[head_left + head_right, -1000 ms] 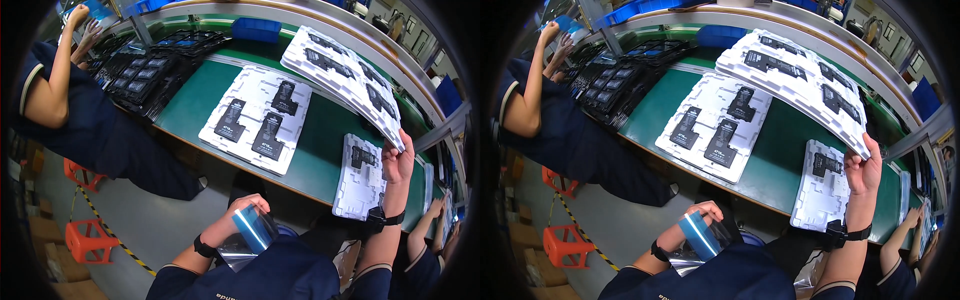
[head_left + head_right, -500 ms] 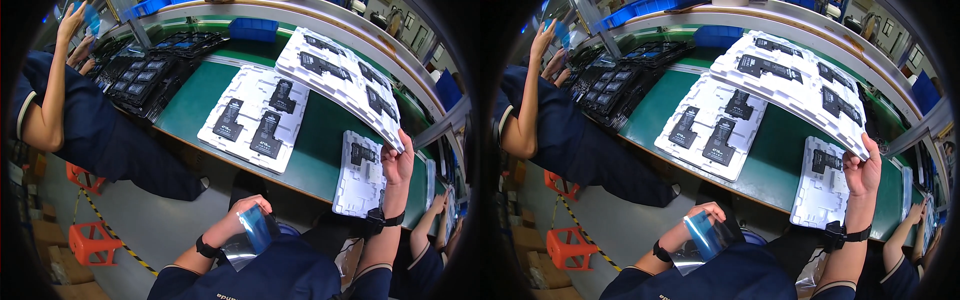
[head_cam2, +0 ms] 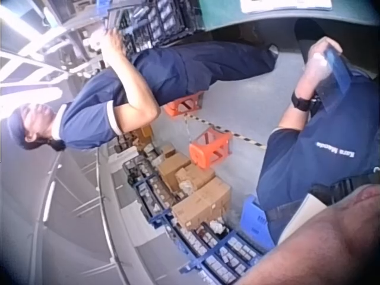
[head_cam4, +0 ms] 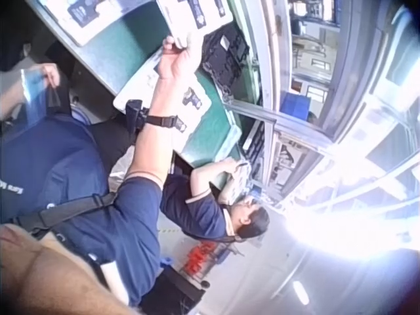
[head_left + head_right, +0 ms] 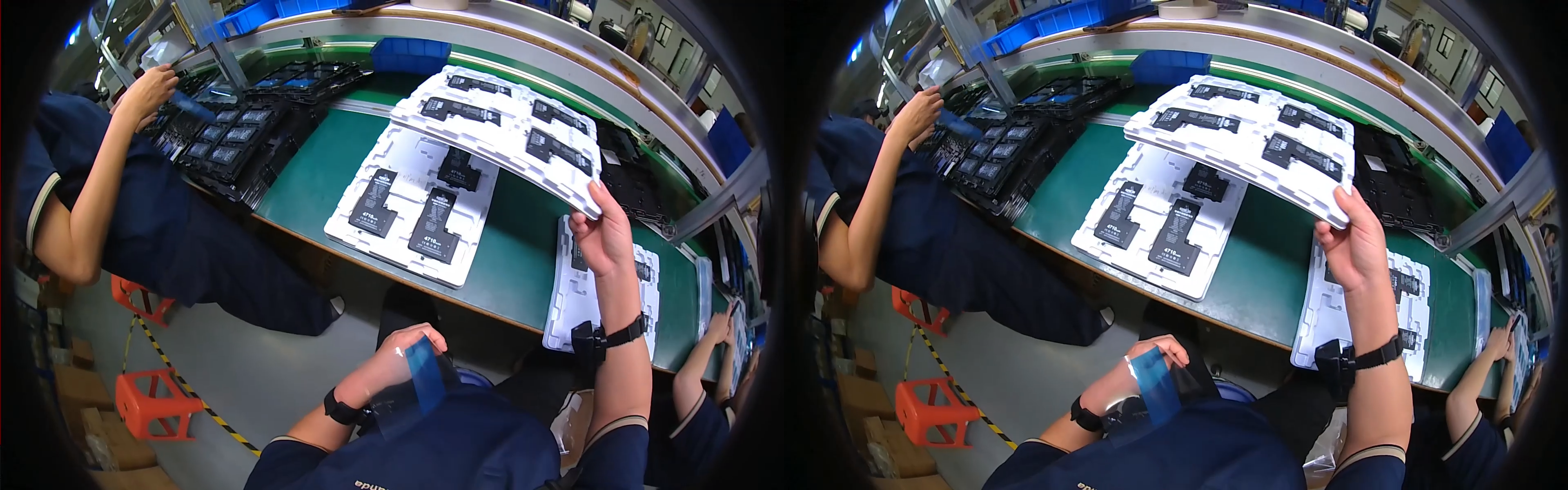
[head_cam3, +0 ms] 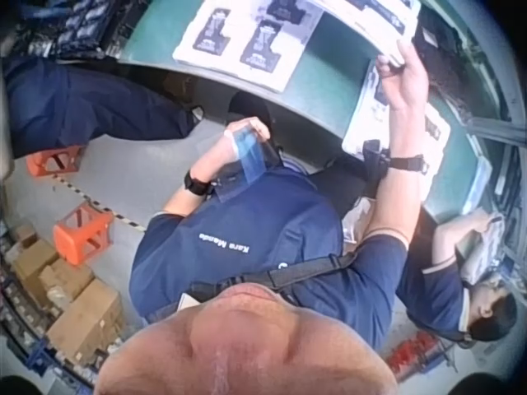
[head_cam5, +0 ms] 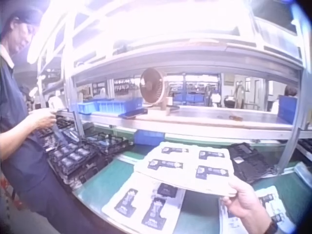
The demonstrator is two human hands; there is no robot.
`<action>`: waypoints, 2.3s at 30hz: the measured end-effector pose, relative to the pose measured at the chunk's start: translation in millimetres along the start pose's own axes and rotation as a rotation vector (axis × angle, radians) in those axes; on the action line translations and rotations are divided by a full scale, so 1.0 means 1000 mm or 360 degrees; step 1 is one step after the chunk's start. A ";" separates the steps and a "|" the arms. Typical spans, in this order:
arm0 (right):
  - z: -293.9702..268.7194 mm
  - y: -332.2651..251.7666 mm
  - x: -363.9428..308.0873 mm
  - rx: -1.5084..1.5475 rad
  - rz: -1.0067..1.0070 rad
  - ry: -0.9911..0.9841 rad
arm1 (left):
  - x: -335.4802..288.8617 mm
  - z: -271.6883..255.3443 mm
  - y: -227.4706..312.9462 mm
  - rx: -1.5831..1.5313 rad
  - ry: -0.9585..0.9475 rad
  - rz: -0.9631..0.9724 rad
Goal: Apply blue protective film to black electronic component trays and stack them.
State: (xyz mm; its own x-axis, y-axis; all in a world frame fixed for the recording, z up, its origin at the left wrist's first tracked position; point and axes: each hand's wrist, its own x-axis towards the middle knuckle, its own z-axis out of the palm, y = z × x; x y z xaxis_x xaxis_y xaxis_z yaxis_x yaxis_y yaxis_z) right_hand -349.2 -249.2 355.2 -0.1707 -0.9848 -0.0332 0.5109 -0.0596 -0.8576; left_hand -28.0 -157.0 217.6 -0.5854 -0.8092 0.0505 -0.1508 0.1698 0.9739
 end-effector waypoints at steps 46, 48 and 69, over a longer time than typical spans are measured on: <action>0.021 0.073 0.061 -0.0630 0.0463 -0.0076 | -0.001 0.002 -0.032 -0.0144 -0.0006 -0.0069; 0.024 0.072 0.061 -0.0704 0.0463 -0.0055 | -0.001 0.002 -0.030 -0.0172 -0.0014 -0.0033; 0.026 0.059 0.045 -0.0968 0.0586 0.0022 | -0.008 0.004 -0.035 -0.0193 0.0055 -0.0085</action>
State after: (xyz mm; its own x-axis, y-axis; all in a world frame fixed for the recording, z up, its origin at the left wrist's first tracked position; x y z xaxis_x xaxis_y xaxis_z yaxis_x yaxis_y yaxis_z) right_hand -305.0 -301.1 316.2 -0.0904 -0.9209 -0.3791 -0.0226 0.3825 -0.9237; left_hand -21.5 -154.2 182.5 -0.5508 -0.8347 0.0034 -0.0826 0.0585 0.9949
